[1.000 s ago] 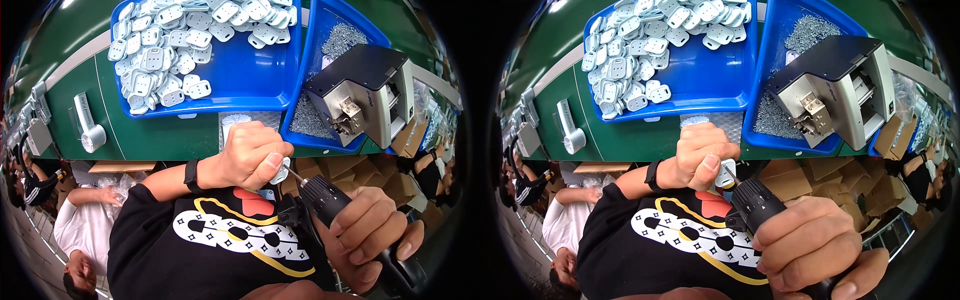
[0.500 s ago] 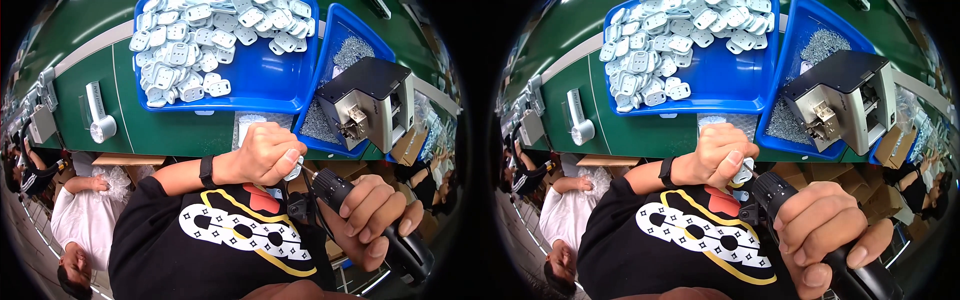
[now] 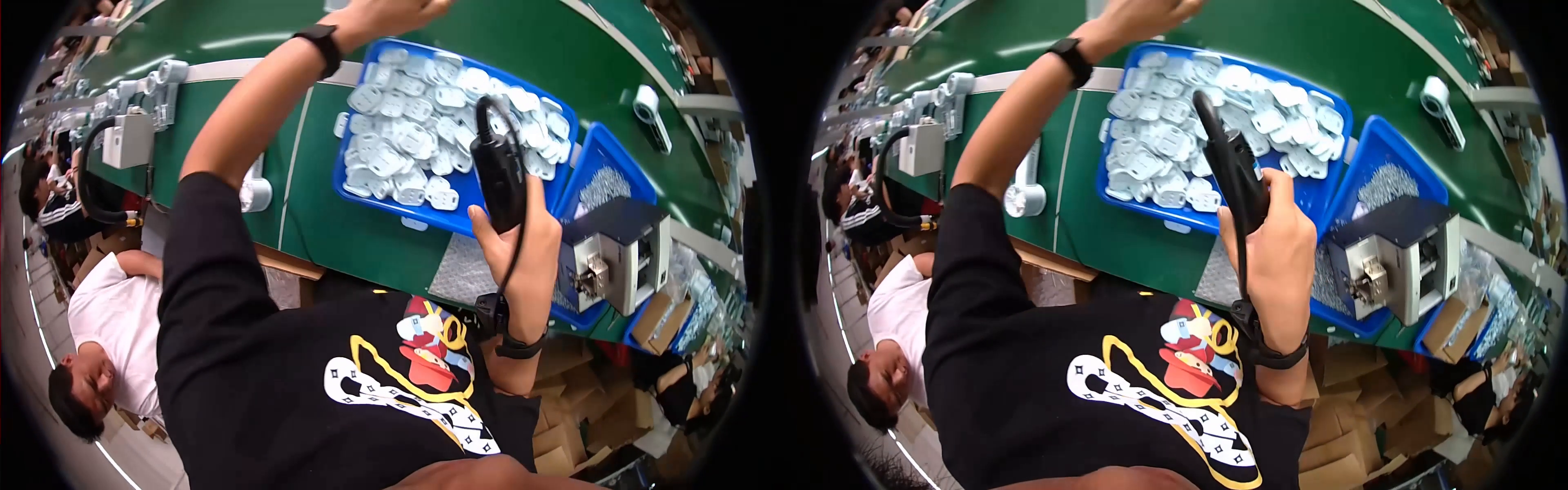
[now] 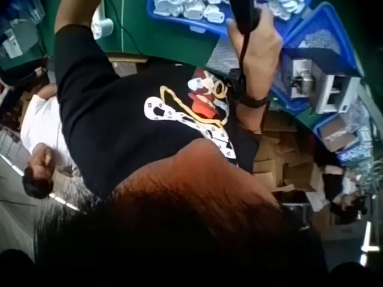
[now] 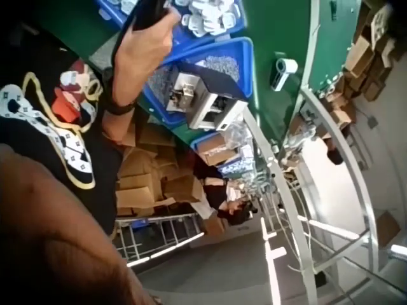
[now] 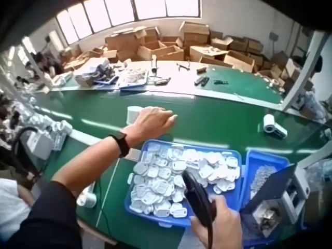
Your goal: The person picks up a fan body and a backplate, fits them together, and drives a screw into the assembly with a power screwdriver. After repeating this process for several fans, the person places the finished fans into a cardboard box.
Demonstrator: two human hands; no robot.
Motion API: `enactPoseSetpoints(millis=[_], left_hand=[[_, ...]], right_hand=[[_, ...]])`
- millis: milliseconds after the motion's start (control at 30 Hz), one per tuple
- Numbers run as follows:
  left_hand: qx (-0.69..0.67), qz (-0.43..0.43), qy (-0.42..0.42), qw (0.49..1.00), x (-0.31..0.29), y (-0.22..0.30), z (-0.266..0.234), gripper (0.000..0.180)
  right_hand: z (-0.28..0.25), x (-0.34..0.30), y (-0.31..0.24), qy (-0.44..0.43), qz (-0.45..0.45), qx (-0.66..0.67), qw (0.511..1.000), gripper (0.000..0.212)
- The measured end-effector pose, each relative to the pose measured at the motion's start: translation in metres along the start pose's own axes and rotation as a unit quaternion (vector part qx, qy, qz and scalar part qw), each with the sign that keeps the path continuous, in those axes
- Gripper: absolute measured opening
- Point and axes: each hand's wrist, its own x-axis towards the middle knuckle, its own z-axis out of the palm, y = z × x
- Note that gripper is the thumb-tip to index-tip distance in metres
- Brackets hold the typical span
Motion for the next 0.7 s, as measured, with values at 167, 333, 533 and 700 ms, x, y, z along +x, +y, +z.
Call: enactPoseSetpoints(millis=[167,333,533,700], left_hand=[[0.147,0.100,-0.044,0.983,0.014,-0.034,0.059,0.030],[0.129,-0.107,0.176,0.970,-0.046,-0.051,-0.012,0.053],[0.274,-0.699,0.062,0.657,-0.260,-0.179,-0.125,0.062],[0.220,-0.590,0.090,0.772,-0.351,-0.186,-0.135,0.054]], right_hand=[[0.049,0.024,0.027,-0.073,-0.008,-0.184,0.980,0.049],[0.045,0.022,0.035,-0.078,0.032,-0.205,0.975,0.047],[0.035,0.028,0.023,-0.084,0.018,-0.075,0.994,0.047],[0.021,0.027,0.027,-0.067,-0.007,-0.009,0.998,0.047]])
